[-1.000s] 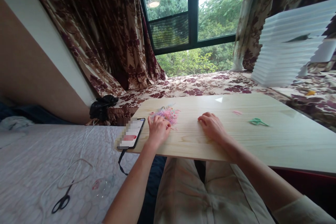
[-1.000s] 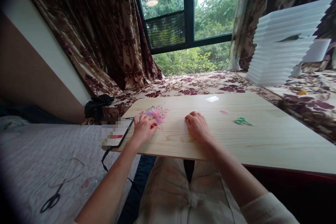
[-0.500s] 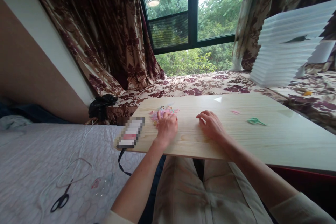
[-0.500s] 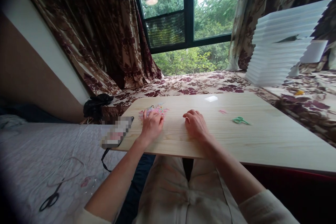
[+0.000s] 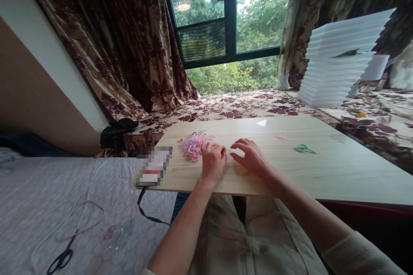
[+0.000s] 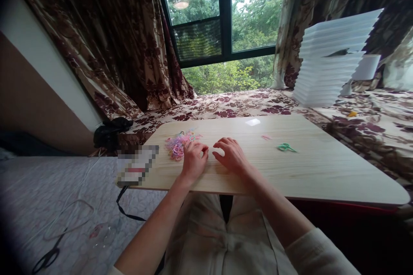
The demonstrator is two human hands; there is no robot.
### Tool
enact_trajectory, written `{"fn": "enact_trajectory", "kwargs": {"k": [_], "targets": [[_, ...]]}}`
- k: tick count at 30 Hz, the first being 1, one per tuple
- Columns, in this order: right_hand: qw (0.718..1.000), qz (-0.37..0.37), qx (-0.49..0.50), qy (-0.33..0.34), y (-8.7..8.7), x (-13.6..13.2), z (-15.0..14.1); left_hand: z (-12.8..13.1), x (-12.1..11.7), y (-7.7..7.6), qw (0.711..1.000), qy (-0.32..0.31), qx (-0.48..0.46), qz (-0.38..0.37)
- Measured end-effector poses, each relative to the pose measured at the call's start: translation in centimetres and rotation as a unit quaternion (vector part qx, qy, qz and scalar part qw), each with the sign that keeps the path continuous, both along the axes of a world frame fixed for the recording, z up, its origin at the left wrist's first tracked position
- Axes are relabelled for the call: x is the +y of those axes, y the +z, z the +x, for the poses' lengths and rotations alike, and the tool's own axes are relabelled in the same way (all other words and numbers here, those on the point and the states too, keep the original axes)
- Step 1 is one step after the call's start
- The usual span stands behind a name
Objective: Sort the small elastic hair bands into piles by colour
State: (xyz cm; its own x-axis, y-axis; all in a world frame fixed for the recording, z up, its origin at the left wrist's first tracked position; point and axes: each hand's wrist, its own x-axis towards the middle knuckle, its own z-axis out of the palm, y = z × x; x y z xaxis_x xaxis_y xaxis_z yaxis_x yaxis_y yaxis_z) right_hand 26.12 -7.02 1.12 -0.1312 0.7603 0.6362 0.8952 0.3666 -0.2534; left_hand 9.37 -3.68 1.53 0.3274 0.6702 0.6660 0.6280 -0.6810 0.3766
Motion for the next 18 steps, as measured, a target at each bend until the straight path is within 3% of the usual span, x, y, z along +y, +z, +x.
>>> {"fn": "enact_trajectory", "kwargs": {"k": [18], "targets": [[1.0, -0.002, 0.024, 0.005, 0.3, -0.26, -0.19, -0.14, -0.26, 0.19, 1.0, -0.015, -0.012, -0.019]]}}
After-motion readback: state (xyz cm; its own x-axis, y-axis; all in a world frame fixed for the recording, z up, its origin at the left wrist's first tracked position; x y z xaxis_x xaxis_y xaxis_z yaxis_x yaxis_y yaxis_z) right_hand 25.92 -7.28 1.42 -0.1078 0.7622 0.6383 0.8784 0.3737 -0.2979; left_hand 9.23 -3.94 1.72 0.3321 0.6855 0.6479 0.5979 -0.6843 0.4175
